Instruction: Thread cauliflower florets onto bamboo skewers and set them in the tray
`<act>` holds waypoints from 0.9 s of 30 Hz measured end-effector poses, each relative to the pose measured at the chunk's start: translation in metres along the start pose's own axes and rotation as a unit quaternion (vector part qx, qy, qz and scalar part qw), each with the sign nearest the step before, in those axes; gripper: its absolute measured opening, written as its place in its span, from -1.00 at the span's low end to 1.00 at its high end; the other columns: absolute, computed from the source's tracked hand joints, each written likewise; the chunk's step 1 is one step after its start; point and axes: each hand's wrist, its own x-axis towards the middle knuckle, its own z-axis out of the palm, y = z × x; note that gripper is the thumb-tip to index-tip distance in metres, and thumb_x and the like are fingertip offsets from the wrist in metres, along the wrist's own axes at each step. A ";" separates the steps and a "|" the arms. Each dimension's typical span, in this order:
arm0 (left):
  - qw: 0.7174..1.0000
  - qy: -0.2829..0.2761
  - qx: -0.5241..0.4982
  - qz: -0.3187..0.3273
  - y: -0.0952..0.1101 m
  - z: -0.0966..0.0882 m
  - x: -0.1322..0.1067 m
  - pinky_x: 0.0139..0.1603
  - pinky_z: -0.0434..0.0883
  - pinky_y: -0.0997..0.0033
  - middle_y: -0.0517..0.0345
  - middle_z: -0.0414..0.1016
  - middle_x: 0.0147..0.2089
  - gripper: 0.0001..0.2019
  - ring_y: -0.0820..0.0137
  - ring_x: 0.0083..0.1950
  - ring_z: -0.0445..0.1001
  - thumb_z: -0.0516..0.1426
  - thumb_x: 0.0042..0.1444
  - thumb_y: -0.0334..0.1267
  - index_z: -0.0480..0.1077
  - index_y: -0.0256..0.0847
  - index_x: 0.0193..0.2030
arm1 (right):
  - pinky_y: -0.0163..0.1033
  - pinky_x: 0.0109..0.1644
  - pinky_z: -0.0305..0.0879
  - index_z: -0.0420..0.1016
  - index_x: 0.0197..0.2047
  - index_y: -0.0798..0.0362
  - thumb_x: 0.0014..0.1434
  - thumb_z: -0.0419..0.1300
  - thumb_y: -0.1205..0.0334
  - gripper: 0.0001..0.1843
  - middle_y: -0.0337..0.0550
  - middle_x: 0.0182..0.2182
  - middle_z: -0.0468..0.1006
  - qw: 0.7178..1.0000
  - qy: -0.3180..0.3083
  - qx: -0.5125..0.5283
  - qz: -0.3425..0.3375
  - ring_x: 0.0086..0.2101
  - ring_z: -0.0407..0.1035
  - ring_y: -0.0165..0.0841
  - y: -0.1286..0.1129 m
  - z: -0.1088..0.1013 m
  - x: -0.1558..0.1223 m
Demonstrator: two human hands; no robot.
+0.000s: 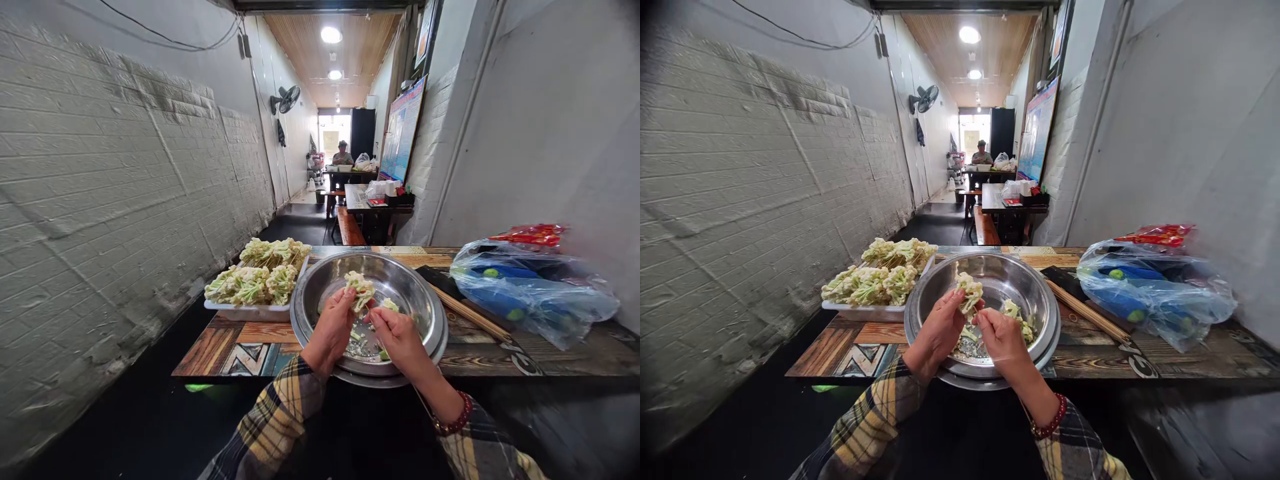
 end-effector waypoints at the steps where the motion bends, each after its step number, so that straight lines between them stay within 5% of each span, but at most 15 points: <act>1: 1.000 0.000 0.000 0.003 0.000 -0.001 0.000 -0.23 0.35 0.38 0.08 0.54 -0.33 -0.72 0.33 -0.24 0.49 0.30 -0.07 -0.09 0.49 -0.28 -0.34 | -0.32 -0.43 0.19 0.46 -0.38 0.04 0.30 -0.07 0.12 -0.63 -0.28 -0.63 0.39 1.000 -0.005 0.006 0.006 -0.55 0.33 -0.39 0.000 0.000 0.000; 7: 0.998 0.044 -0.009 0.042 -0.001 -0.007 0.001 -0.22 0.36 0.41 0.11 0.55 -0.30 -0.74 0.36 -0.24 0.48 0.27 -0.06 -0.15 0.48 -0.26 -0.26 | -0.32 -0.49 0.12 0.48 -0.33 0.06 0.31 -0.07 0.09 -0.62 -0.34 -0.69 0.27 0.999 -0.023 0.026 0.029 -0.62 0.23 -0.40 0.002 0.002 -0.004; 18: 0.996 0.013 0.046 0.072 0.000 -0.007 -0.005 -0.29 0.29 0.47 0.18 0.43 -0.40 -0.74 0.45 -0.34 0.36 0.16 0.08 -0.06 0.37 -0.25 -0.40 | -0.31 -0.40 0.23 0.50 -0.32 0.05 0.32 -0.10 0.10 -0.60 -0.25 -0.61 0.44 0.999 -0.040 -0.029 -0.011 -0.54 0.35 -0.37 0.005 0.006 -0.005; 27: 0.985 0.094 0.086 0.113 0.000 -0.015 -0.002 -0.16 0.33 0.41 0.11 0.48 -0.31 -0.74 0.37 -0.24 0.41 0.15 0.07 -0.04 0.38 -0.23 -0.36 | -0.22 -0.22 0.37 0.50 -0.06 0.05 0.32 -0.07 0.10 -0.62 -0.12 -0.37 0.61 0.998 -0.053 -0.023 -0.006 -0.35 0.50 -0.27 -0.004 0.007 -0.008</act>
